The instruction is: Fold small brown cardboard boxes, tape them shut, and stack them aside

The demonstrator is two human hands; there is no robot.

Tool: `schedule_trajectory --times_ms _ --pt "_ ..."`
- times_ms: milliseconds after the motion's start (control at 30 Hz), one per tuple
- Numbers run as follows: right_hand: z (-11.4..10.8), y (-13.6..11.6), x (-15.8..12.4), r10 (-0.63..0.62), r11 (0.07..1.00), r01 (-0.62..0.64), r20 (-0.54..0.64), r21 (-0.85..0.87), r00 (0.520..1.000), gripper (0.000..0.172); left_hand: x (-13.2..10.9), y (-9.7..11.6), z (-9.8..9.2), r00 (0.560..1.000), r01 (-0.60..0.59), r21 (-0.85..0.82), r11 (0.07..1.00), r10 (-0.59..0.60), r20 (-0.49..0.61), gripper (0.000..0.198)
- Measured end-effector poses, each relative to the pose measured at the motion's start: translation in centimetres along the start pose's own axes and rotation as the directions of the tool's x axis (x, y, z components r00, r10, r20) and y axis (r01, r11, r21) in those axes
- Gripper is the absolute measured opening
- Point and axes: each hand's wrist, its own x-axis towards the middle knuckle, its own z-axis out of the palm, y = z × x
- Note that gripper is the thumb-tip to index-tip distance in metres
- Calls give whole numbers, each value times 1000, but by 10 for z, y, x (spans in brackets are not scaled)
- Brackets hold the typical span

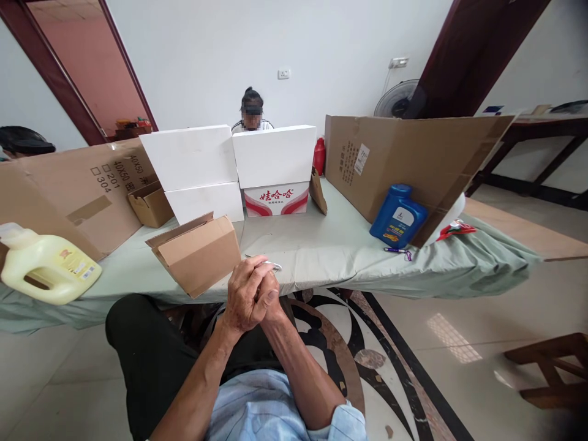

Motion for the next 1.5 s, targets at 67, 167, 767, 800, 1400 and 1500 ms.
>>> schedule_trajectory --times_ms 67,167,767,800,1400,1500 --pt "4 8 -3 -116 992 117 29 -47 993 31 -1 -4 -1 998 56 -21 998 -57 -19 46" --pt "5 14 -6 -172 979 187 166 -77 971 36 0 -10 -4 993 105 -35 994 -106 -51 48" --pt "-8 -27 -17 -5 957 191 645 -220 764 62 7 -35 -31 888 457 -147 877 -460 18 69" --pt "-8 -24 -20 -4 965 169 634 -201 774 56 7 -35 -32 882 470 -153 870 -468 50 70" --pt "-79 8 125 102 804 -40 71 -593 992 41 -10 -55 -136 852 374 347 860 -170 -496 29" --pt "-69 13 162 189 774 -133 25 -619 982 34 -24 -72 -149 789 513 305 802 -301 -536 48"
